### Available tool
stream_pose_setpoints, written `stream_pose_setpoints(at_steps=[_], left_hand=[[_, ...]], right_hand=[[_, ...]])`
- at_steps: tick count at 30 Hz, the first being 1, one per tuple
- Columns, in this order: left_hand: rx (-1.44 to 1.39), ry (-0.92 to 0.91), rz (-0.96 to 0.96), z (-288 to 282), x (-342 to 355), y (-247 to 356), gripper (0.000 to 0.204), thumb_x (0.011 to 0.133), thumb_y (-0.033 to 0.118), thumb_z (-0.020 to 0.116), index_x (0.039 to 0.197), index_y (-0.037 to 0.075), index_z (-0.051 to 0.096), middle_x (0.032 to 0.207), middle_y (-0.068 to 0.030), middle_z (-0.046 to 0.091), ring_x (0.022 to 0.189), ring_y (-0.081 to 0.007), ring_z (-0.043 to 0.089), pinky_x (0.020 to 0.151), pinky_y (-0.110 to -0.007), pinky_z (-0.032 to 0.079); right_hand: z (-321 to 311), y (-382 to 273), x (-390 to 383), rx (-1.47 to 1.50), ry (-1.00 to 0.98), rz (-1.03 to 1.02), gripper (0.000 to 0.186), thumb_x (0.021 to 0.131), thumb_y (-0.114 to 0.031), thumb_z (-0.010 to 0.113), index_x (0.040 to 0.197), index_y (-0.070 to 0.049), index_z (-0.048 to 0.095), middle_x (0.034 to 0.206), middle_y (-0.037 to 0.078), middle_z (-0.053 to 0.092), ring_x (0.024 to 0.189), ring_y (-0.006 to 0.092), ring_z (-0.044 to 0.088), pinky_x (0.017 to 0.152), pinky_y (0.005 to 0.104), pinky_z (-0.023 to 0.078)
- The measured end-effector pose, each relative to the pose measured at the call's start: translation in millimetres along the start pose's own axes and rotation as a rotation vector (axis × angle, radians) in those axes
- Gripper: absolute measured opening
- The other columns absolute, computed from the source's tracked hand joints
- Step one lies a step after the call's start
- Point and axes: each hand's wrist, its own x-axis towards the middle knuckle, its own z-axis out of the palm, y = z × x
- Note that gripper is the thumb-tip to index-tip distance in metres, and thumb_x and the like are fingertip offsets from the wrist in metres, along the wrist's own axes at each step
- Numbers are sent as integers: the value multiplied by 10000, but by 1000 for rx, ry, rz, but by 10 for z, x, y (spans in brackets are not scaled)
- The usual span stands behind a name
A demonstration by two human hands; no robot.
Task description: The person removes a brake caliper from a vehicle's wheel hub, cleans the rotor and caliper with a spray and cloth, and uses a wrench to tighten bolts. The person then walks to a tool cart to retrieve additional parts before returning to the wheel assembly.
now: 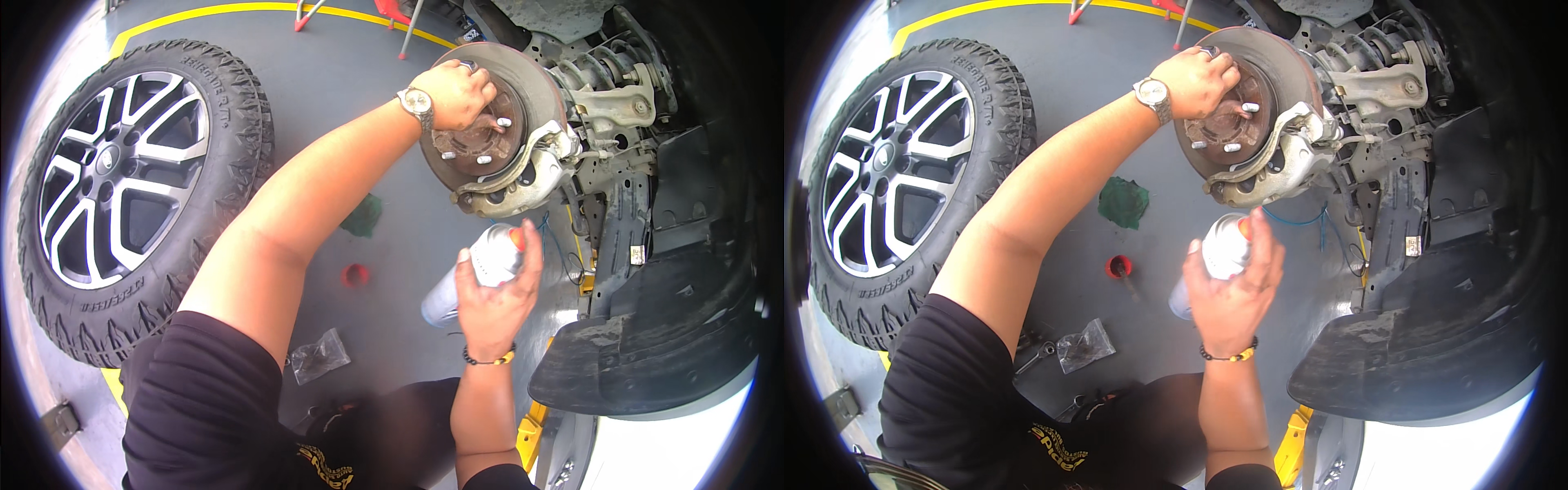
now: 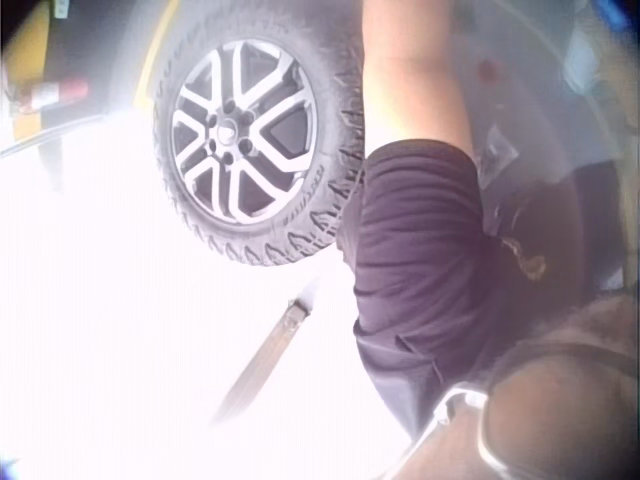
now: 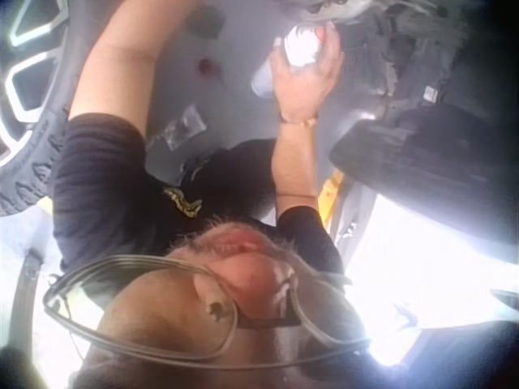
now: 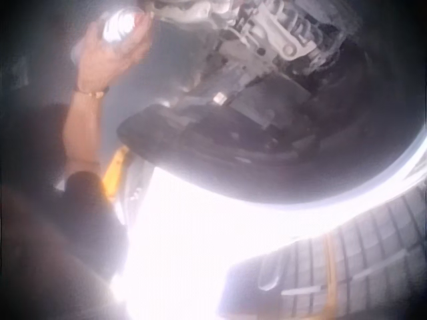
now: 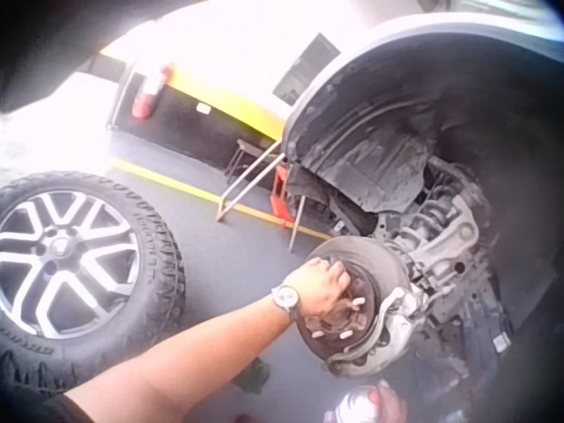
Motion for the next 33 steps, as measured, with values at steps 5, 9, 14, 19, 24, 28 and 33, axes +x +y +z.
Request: stream_pose_setpoints(at_steps=[5, 9, 14, 19, 24, 28, 33], left_hand=[[-86, 118, -89, 161, 9, 5, 509, 849, 542, 677, 1027, 67, 636, 1006, -108, 651, 861, -304, 671, 814, -423, 541], [-164, 147, -411, 155, -8, 77, 449, 859, 543, 676, 973, 109, 660, 969, -88, 681, 901, -297, 685, 814, -430, 552], [-385, -156, -1031, 174, -65, 267, 615, 974, 612, 468, 1015, 38, 686, 968, -205, 716, 980, -388, 680, 870, -479, 533], [-642, -341, -1327, 692, -466, 130, 767, 1023, 633, 311, 1029, -31, 694, 952, -263, 715, 870, -374, 713, 834, -477, 557], [-1810, -385, -1528, 623, -1027, 1015, 783, 1024, 658, 278, 780, 17, 657, 672, -129, 643, 557, -217, 617, 539, -354, 497], [-1341, -467, -1536, 595, -1491, 1129, 765, 1004, 668, 345, 771, 17, 672, 643, -107, 646, 587, -204, 608, 578, -356, 485], [-998, -523, -1288, 644, -1998, 858, 514, 975, 500, 595, 830, 10, 653, 672, -63, 609, 543, -146, 545, 530, -311, 437]], right_hand=[[-23, 61, 767, -268, -91, -15, 732, 741, -260, 776, 1413, -140, 511, 1121, 134, 659, 928, 326, 607, 800, 493, 478], [8, 43, 959, -362, -117, -35, 757, 749, -339, 756, 1449, -254, 479, 935, 137, 570, 820, 284, 623, 789, 478, 450], [-128, -45, 873, -307, -190, -19, 706, 747, -298, 768, 1399, -196, 518, 1072, 94, 661, 909, 311, 623, 828, 461, 447], [-185, -207, 947, -352, -198, 7, 698, 748, -311, 763, 1393, -196, 522, 1037, 140, 626, 908, 318, 620, 818, 464, 442], [-354, -176, 704, -135, -113, -7, 738, 749, -193, 793, 1416, -123, 485, 1077, 135, 641, 918, 265, 636, 835, 423, 485], [-558, 307, 474, 445, 112, 315, 785, 766, -31, 789, 1449, -56, 402, 1133, 99, 621, 986, 186, 627, 895, 339, 537], [-616, 901, 343, 568, 154, 211, 768, 735, -57, 821, 1408, -72, 451, 1158, 114, 666, 1017, 205, 671, 927, 349, 529]])
